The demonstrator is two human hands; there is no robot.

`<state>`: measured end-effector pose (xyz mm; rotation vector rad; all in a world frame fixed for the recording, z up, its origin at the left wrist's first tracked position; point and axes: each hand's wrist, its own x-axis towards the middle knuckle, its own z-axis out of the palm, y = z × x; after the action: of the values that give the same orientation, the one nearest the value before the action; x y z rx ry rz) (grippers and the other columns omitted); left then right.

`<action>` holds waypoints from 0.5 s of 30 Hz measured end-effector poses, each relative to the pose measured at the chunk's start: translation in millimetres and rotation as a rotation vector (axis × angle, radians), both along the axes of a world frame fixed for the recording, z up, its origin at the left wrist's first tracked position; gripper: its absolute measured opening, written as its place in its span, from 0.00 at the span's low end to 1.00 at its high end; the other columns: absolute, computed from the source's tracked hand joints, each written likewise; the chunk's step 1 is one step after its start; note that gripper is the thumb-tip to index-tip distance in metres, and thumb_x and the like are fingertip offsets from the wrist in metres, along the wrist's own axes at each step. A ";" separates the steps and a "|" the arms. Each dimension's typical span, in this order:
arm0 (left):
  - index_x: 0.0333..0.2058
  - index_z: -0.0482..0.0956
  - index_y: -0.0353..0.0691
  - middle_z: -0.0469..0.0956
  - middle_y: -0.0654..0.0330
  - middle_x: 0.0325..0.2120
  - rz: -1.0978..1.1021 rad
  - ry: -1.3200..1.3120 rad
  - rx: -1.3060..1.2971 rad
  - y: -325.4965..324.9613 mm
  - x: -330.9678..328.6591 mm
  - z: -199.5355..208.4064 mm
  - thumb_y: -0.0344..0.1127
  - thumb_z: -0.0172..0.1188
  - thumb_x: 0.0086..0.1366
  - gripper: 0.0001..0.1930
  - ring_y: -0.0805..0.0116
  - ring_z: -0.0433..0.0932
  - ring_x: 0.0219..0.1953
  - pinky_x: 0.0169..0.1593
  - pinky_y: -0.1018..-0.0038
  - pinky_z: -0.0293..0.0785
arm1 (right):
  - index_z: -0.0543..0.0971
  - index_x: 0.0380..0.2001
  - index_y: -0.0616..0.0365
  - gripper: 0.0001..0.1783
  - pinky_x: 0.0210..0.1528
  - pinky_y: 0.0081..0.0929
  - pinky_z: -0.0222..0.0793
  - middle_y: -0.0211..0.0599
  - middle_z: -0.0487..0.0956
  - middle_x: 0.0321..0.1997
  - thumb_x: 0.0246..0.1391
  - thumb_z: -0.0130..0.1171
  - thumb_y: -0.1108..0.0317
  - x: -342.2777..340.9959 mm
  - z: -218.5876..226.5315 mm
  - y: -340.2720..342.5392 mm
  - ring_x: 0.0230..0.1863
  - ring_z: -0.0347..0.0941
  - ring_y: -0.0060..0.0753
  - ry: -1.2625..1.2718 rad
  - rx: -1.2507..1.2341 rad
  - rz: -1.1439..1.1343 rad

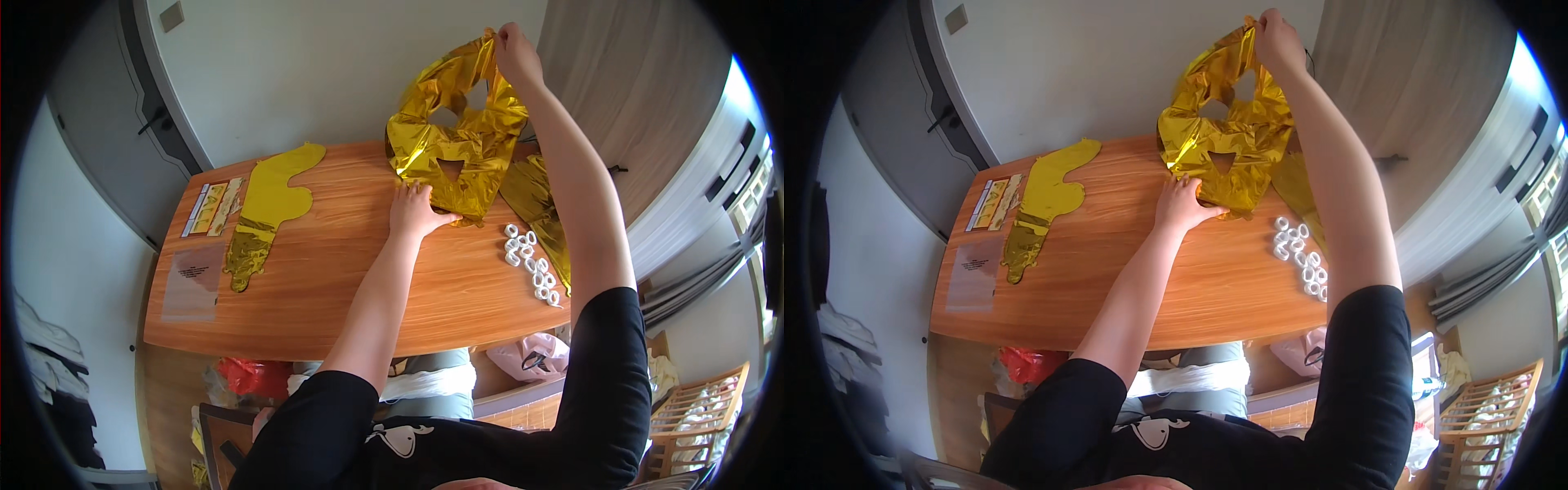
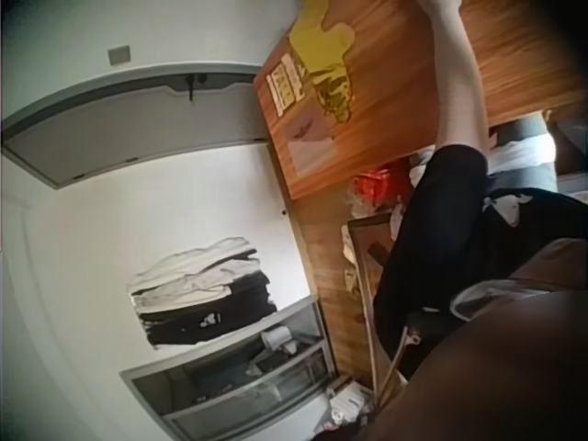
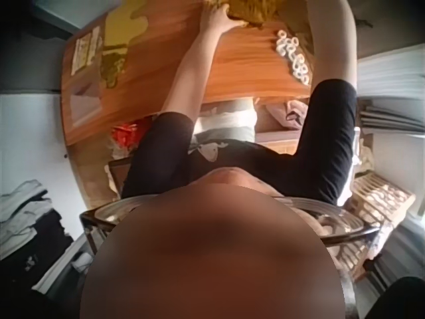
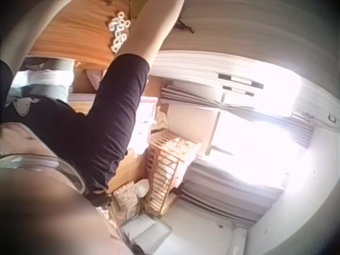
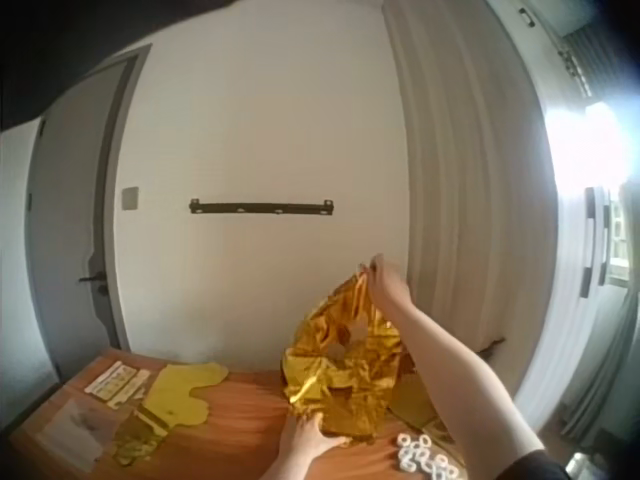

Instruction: Folding a yellow foil character balloon on a wooden desk.

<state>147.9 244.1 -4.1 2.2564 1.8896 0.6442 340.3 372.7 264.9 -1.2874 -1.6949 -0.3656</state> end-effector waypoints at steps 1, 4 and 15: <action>0.63 0.70 0.39 0.65 0.47 0.68 -0.026 -0.020 -0.012 -0.2 8.3 4.5 0.80 0.68 0.43 0.58 0.49 0.57 0.73 0.76 0.56 0.52 | 0.77 0.46 0.55 0.14 0.47 0.48 0.74 0.49 0.83 0.43 0.67 0.54 0.57 16.2 13.2 4.8 0.45 0.79 0.55 -0.047 0.006 0.016; 0.63 0.70 0.39 0.65 0.48 0.69 -0.069 -0.025 0.040 -1.1 19.1 2.3 0.79 0.69 0.42 0.59 0.48 0.57 0.73 0.76 0.56 0.52 | 0.78 0.45 0.55 0.12 0.44 0.47 0.74 0.48 0.83 0.42 0.66 0.55 0.59 43.7 37.3 7.5 0.42 0.79 0.54 -0.035 0.166 -0.068; 0.68 0.64 0.36 0.61 0.45 0.70 -0.066 -0.040 -0.031 2.1 9.4 1.9 0.87 0.60 0.43 0.66 0.47 0.53 0.75 0.76 0.55 0.49 | 0.72 0.39 0.59 0.11 0.42 0.45 0.73 0.52 0.80 0.37 0.68 0.55 0.61 33.5 138.6 -157.9 0.38 0.78 0.55 0.126 0.568 0.091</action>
<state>157.3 246.2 -2.2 2.2584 1.7861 0.6412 373.7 214.8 403.5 -0.7942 -1.3973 -0.6429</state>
